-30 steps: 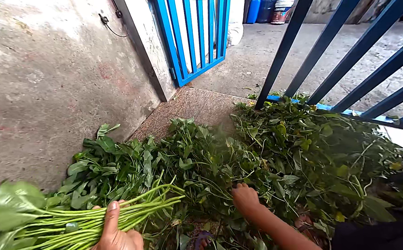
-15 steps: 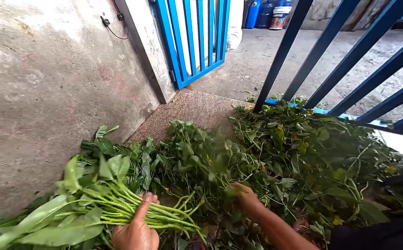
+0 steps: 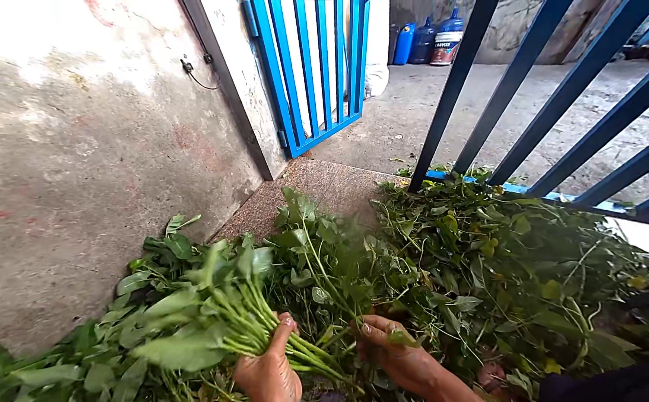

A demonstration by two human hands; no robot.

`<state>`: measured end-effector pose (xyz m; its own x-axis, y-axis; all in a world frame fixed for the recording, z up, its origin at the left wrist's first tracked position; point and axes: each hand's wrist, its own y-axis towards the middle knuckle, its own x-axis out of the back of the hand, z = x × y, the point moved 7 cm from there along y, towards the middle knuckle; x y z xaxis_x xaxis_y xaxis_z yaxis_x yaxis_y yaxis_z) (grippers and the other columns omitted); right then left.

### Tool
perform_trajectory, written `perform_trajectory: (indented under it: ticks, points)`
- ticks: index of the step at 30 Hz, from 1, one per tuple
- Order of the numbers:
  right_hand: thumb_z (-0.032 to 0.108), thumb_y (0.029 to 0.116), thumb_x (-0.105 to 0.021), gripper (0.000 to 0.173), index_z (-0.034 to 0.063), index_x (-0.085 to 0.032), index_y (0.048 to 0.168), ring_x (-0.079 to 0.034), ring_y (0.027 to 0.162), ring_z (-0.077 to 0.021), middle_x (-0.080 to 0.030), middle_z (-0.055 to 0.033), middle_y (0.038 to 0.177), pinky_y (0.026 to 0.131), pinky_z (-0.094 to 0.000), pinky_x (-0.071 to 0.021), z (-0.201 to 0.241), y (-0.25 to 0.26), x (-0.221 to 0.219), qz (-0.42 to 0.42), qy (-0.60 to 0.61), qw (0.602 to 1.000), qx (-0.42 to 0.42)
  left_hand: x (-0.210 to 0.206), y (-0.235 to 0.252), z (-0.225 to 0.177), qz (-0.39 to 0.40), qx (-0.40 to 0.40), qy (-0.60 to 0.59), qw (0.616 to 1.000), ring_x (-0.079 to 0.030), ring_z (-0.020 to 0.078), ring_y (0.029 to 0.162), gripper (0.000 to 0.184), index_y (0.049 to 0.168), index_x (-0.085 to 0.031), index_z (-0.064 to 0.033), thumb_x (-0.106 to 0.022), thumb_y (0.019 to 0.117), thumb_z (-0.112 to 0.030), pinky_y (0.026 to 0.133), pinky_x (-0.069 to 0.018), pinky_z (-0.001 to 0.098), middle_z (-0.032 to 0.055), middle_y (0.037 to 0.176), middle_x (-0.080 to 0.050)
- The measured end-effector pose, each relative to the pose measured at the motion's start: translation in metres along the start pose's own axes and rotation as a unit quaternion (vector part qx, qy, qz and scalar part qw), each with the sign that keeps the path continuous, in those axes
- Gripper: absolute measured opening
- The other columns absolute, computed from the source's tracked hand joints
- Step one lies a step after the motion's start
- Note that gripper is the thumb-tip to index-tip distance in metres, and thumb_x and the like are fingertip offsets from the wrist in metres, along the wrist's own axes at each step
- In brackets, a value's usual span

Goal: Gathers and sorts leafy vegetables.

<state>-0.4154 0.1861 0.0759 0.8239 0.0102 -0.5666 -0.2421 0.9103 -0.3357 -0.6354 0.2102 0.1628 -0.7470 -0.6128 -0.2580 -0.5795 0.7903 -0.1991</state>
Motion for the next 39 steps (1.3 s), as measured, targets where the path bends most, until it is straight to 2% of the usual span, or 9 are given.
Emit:
perform_trajectory:
  ticks: [10, 18, 21, 23, 26, 31, 34, 36, 39]
  points:
    - [0.019, 0.1044, -0.059, 0.026, 0.0060, -0.073, 0.121, -0.066, 0.094, -0.0121, -0.070, -0.0055, 0.111, 0.083, -0.0306, -0.0571, -0.006, -0.006, -0.024, 0.075, -0.153, 0.969, 0.180, -0.014, -0.005, 0.018, 0.135, 0.081, 0.019, 0.987, -0.072, 0.0283, 0.070, 0.022, 0.108, -0.064, 0.0118, -0.070, 0.0860, 0.013, 0.065, -0.0647, 0.0411, 0.0220, 0.088, -0.072]
    - [0.017, 0.1040, -0.054, 0.027, 0.0067, -0.069, 0.124, -0.059, 0.066, -0.0062, -0.071, -0.0021, 0.092, 0.060, -0.0244, -0.0512, -0.006, -0.014, -0.032, 0.045, -0.122, 0.992, 0.003, -0.018, -0.006, 0.020, 0.151, 0.102, 0.010, 0.983, -0.073, 0.0298, 0.068, 0.031, 0.112, -0.059, 0.0132, -0.068, 0.0827, 0.017, 0.063, -0.0649, 0.0426, 0.0237, 0.086, -0.072]
    - [0.040, 0.1104, -0.026, 0.051, 0.0091, -0.058, 0.135, -0.065, 0.078, -0.0122, -0.070, -0.0061, 0.103, 0.067, -0.0289, -0.0542, -0.010, -0.015, -0.033, 0.060, -0.024, 0.997, -0.043, -0.017, -0.003, 0.022, 0.135, 0.083, 0.006, 0.987, -0.074, 0.0316, 0.072, 0.035, 0.109, -0.058, 0.0155, -0.070, 0.0765, 0.021, 0.066, -0.0648, 0.0425, 0.0257, 0.086, -0.072]
    - [0.076, 0.0962, -0.037, 0.083, 0.0094, -0.053, 0.142, -0.069, 0.092, -0.0171, -0.070, -0.0078, 0.113, 0.078, -0.0336, -0.0576, -0.010, -0.014, -0.030, 0.107, 0.016, 0.994, -0.014, -0.017, 0.000, 0.020, 0.131, 0.077, 0.001, 0.988, -0.074, 0.0312, 0.073, 0.036, 0.108, -0.057, 0.0152, -0.069, 0.0752, 0.021, 0.067, -0.0647, 0.0423, 0.0254, 0.085, -0.072]
    - [0.083, 0.0785, -0.062, 0.103, 0.0044, -0.050, 0.144, -0.069, 0.099, -0.0196, -0.069, -0.0108, 0.120, 0.080, -0.0350, -0.0591, -0.009, -0.011, -0.030, 0.148, -0.024, 0.988, 0.032, -0.019, -0.006, 0.020, 0.118, 0.061, 0.016, 0.991, -0.074, 0.0292, 0.072, 0.040, 0.107, -0.059, 0.0144, -0.073, 0.0705, 0.022, 0.066, -0.0656, 0.0415, 0.0230, 0.084, -0.073]
    - [0.103, 0.0661, -0.040, 0.122, 0.0083, -0.057, 0.141, -0.068, 0.110, -0.0276, -0.069, -0.0161, 0.125, 0.095, -0.0438, -0.0553, -0.004, -0.014, -0.028, 0.151, 0.145, 0.976, -0.057, -0.012, 0.001, 0.014, 0.079, 0.048, -0.015, 0.996, -0.073, 0.0304, 0.068, 0.031, 0.107, -0.059, 0.0146, -0.068, 0.0791, 0.021, 0.063, -0.0645, 0.0418, 0.0240, 0.082, -0.072]
    - [0.077, 0.0776, -0.069, 0.097, 0.0066, -0.056, 0.143, -0.065, 0.120, -0.0318, -0.066, -0.0191, 0.131, 0.105, -0.0474, -0.0507, -0.011, -0.017, -0.015, 0.191, 0.158, 0.967, -0.051, -0.004, 0.006, 0.011, 0.041, 0.059, -0.012, 0.997, -0.073, 0.0284, 0.068, 0.035, 0.109, -0.058, 0.0132, -0.069, 0.0768, 0.022, 0.063, -0.0649, 0.0415, 0.0219, 0.082, -0.071]
    - [0.032, 0.0798, -0.084, 0.076, 0.0029, -0.053, 0.143, -0.067, 0.111, -0.0256, -0.068, -0.0155, 0.123, 0.098, -0.0427, -0.0542, -0.013, -0.014, -0.020, 0.177, 0.057, 0.982, -0.027, -0.006, 0.006, 0.014, 0.053, 0.066, -0.008, 0.996, -0.073, 0.0294, 0.068, 0.037, 0.110, -0.058, 0.0134, -0.070, 0.0758, 0.022, 0.062, -0.0649, 0.0422, 0.0230, 0.084, -0.071]
    - [0.017, 0.0761, -0.088, 0.061, 0.0013, -0.061, 0.129, -0.070, 0.090, -0.0152, -0.073, -0.0066, 0.102, 0.083, -0.0350, -0.0602, -0.004, -0.002, -0.043, 0.081, -0.133, 0.988, -0.005, -0.015, -0.004, 0.021, 0.103, 0.065, 0.002, 0.992, -0.073, 0.0312, 0.071, 0.036, 0.108, -0.059, 0.0144, -0.071, 0.0749, 0.022, 0.065, -0.0652, 0.0429, 0.0244, 0.085, -0.072]
